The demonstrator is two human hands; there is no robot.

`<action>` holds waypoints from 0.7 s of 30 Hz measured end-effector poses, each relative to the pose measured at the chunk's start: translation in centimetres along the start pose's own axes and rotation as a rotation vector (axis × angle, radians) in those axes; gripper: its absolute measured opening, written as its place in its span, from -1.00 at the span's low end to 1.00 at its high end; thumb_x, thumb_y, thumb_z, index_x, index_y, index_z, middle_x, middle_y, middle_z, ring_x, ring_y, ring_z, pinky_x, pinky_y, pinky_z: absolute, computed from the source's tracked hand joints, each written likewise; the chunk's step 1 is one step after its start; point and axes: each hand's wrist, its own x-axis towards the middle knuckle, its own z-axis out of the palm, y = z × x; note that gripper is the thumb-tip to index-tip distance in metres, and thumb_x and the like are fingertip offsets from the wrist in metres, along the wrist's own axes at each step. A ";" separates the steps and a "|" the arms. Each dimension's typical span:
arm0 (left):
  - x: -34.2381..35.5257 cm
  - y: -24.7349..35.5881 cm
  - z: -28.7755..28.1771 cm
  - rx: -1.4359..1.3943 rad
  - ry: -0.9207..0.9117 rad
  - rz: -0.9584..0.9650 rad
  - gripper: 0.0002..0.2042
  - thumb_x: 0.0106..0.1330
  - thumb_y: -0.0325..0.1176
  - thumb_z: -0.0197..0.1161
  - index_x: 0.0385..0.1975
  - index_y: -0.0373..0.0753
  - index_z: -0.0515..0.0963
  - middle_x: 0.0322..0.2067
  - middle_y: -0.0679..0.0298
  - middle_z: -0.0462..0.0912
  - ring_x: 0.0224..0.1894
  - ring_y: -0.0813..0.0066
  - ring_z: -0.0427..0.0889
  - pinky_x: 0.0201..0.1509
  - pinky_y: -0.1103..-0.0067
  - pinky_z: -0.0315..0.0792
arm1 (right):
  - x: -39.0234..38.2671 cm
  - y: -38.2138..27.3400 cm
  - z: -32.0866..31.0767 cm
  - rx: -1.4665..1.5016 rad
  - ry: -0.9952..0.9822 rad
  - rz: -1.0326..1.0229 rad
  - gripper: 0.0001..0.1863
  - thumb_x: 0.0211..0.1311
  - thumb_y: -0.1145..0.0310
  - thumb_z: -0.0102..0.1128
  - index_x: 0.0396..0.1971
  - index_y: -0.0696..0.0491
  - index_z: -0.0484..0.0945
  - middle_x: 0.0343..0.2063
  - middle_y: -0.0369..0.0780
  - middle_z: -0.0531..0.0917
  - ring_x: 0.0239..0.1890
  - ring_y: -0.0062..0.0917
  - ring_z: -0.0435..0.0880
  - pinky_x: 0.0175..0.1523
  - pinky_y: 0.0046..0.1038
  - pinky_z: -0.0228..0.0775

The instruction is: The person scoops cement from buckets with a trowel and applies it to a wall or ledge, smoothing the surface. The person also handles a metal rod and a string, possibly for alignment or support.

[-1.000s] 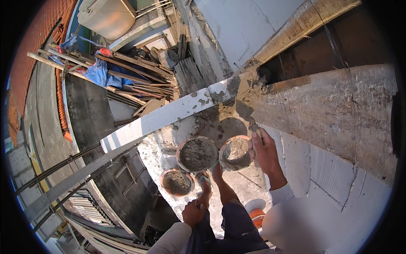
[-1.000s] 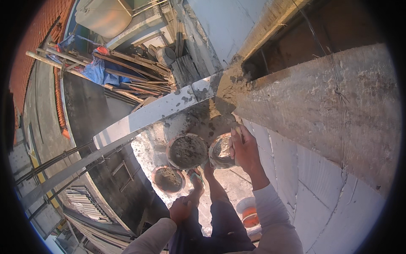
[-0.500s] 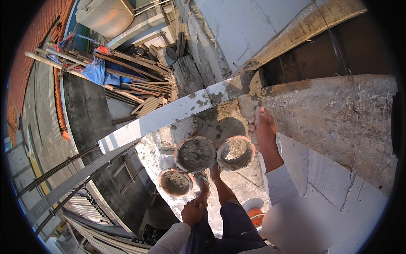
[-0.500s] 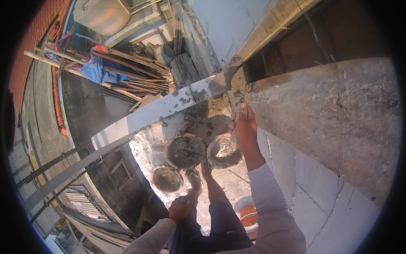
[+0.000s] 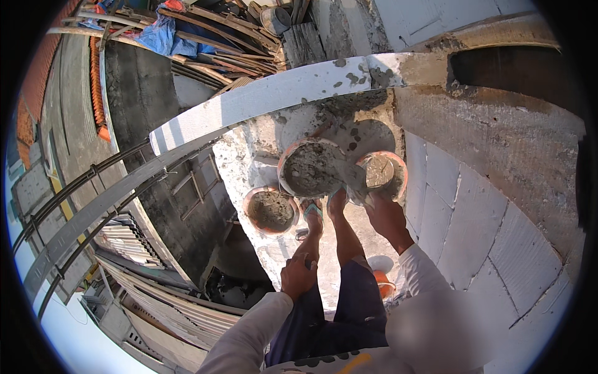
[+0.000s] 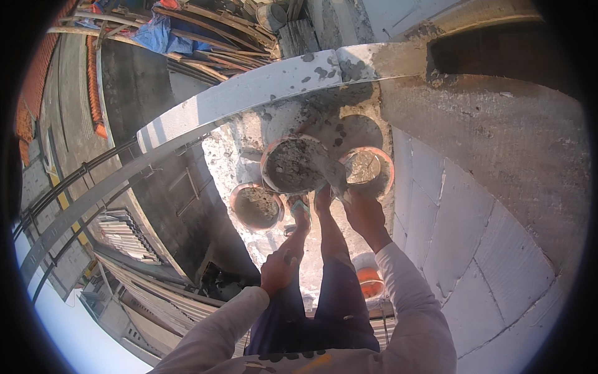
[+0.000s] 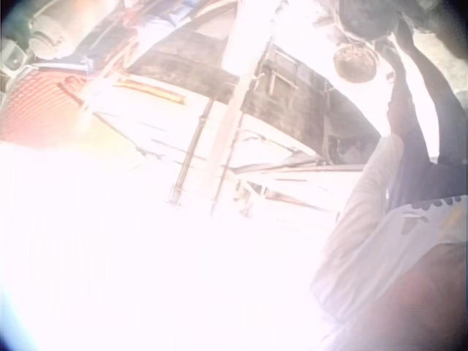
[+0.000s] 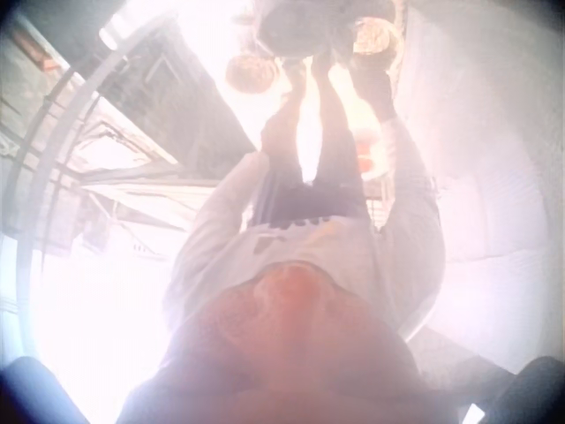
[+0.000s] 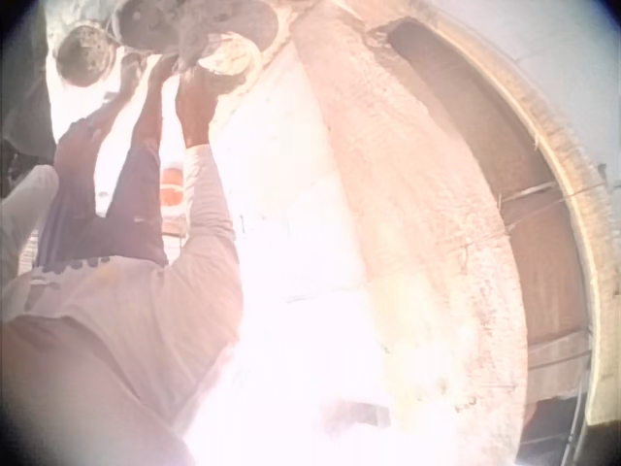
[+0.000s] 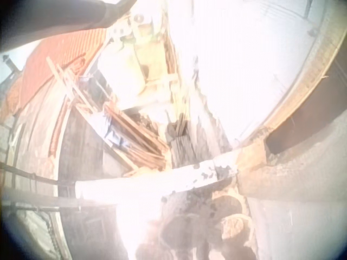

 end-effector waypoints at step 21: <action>-1.6 -6.0 3.2 -0.090 0.108 0.101 -0.59 0.33 -0.15 0.30 0.10 -0.22 0.59 0.06 0.08 0.67 0.16 0.04 0.60 0.26 0.20 0.45 | 12.7 -4.5 26.2 0.348 0.188 -0.015 -0.58 0.19 0.05 0.40 -0.08 0.04 0.70 0.00 0.09 0.62 0.10 0.04 0.52 0.08 0.01 0.36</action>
